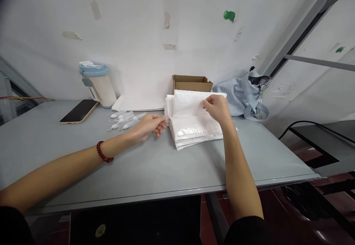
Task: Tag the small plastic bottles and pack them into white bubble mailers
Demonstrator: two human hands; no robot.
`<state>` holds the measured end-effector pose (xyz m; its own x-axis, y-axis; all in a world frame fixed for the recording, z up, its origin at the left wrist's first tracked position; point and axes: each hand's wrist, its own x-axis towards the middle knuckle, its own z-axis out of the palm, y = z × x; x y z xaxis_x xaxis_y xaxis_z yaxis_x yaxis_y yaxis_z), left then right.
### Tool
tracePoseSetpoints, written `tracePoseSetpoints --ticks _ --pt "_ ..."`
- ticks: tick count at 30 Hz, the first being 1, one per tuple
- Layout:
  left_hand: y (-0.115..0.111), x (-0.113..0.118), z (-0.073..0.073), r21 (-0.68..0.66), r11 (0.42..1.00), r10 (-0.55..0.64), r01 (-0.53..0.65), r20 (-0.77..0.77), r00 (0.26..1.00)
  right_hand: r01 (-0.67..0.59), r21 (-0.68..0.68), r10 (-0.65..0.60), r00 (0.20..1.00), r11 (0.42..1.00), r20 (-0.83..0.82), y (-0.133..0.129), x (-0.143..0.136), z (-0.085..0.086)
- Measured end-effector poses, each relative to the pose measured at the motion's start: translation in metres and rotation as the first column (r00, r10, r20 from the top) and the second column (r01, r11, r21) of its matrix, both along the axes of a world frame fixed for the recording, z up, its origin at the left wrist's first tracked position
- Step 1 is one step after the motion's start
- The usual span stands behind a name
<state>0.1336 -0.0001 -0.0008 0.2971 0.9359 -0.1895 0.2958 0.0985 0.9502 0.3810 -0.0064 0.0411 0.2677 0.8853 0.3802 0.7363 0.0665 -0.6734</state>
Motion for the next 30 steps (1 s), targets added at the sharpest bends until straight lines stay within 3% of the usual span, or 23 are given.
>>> tracePoseSetpoints --ticks 4,5,6,9,12,16,22,26,30 --pt "0.043 -0.033 -0.001 0.315 0.949 0.082 0.005 -0.262 0.962 0.015 0.071 -0.012 0.999 0.997 -0.053 -0.002 -0.007 0.002" --pt "0.056 -0.043 -0.001 0.498 0.857 0.151 0.133 -0.490 0.858 0.025 0.098 -0.019 0.998 0.995 -0.065 -0.003 -0.011 0.003" --pt "0.069 -0.052 -0.001 0.538 0.824 0.186 0.177 -0.554 0.812 0.032 0.125 -0.023 0.997 0.992 -0.074 -0.005 -0.015 0.003" --pt "0.101 -0.078 -0.004 0.535 0.803 0.192 0.263 -0.649 0.736 0.010 0.184 0.005 0.997 0.983 -0.083 -0.010 -0.033 0.005" --pt "0.118 -0.093 -0.007 0.521 0.788 0.194 0.329 -0.717 0.670 -0.060 0.217 0.079 0.994 0.974 -0.081 -0.015 -0.050 0.002" --pt "0.123 -0.096 -0.006 0.510 0.753 0.205 0.415 -0.782 0.588 -0.147 0.232 0.163 0.985 0.961 -0.050 -0.020 -0.065 -0.005" --pt "0.114 -0.084 -0.002 0.461 0.690 0.229 0.558 -0.870 0.437 -0.203 0.235 0.208 0.978 0.951 0.001 -0.021 -0.076 -0.011" --pt "0.110 -0.073 -0.004 0.441 0.688 0.291 0.576 -0.895 0.338 -0.213 0.255 0.215 0.976 0.943 0.021 -0.021 -0.079 -0.015" --pt "0.106 -0.072 0.001 0.516 0.660 0.409 0.546 -0.856 0.314 -0.191 0.279 0.188 0.981 0.941 0.040 -0.020 -0.078 -0.015"
